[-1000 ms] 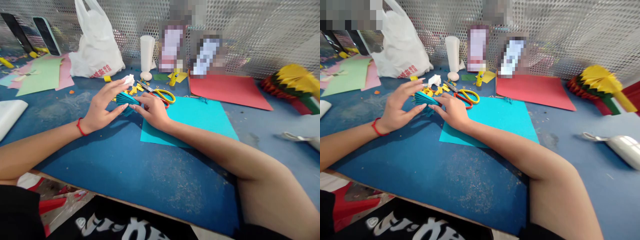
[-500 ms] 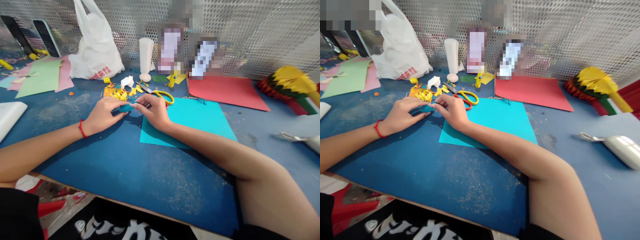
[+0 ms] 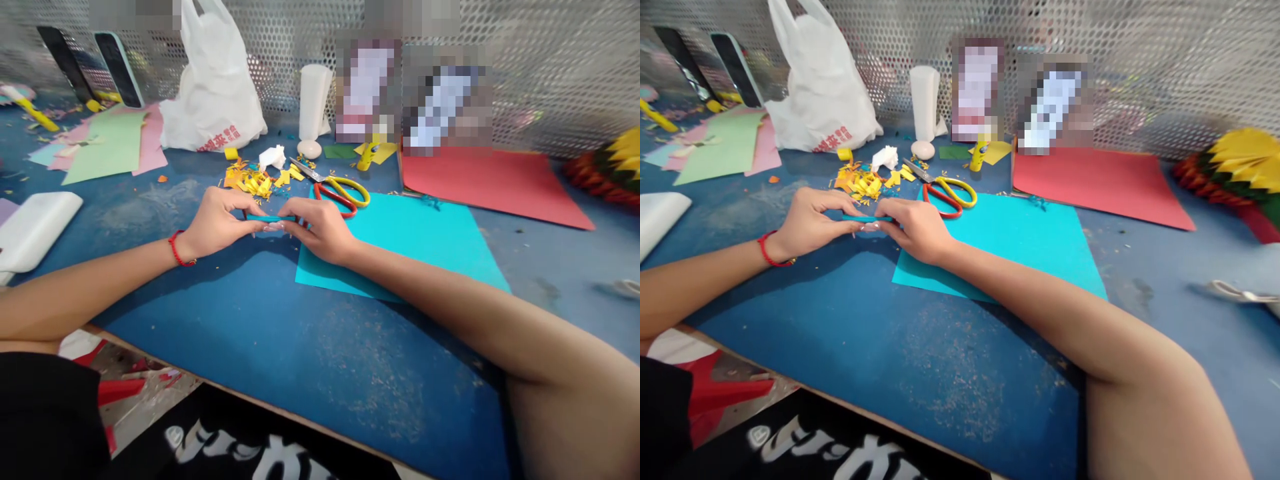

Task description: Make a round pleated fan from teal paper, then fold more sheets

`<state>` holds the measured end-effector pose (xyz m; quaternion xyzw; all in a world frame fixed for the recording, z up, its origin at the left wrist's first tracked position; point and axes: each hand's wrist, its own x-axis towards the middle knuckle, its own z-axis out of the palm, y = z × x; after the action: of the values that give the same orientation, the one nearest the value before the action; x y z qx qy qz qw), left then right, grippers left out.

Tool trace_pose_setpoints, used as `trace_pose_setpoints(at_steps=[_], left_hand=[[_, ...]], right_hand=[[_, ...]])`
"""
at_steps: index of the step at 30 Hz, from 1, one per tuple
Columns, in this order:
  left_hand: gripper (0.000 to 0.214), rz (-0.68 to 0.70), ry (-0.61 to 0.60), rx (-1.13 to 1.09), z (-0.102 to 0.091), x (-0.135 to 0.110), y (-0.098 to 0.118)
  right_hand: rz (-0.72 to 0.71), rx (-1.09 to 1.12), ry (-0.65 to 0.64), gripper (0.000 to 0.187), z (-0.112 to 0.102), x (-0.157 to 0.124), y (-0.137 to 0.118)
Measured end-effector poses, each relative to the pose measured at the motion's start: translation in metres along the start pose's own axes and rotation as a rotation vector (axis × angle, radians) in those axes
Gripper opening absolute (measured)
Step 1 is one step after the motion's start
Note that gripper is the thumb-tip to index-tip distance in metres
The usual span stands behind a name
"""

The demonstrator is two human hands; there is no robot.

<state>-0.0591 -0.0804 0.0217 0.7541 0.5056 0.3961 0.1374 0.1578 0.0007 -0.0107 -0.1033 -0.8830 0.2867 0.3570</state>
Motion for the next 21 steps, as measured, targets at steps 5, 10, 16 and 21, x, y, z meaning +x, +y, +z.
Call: trace_pose_setpoints(at_steps=[5, 10, 16, 21], left_hand=[[0.014, -0.018, 0.023, -0.096, -0.002, -0.001, 0.004], [0.019, -0.019, 0.063, -0.326, -0.002, 0.001, 0.009], [0.056, -0.013, 0.012, -0.543, -0.002, 0.005, -0.003], [0.064, -0.008, -0.060, -0.697, -0.003, 0.009, -0.004]], right_hand=[[0.028, 0.112, 0.079, 0.021, 0.000, -0.001, -0.004], [0.197, 0.460, 0.066, 0.043, -0.002, 0.004, -0.004], [0.291, 0.670, -0.004, 0.050, 0.001, 0.007, -0.012], [0.334, 0.801, 0.027, 0.050, 0.007, 0.004, -0.018]])
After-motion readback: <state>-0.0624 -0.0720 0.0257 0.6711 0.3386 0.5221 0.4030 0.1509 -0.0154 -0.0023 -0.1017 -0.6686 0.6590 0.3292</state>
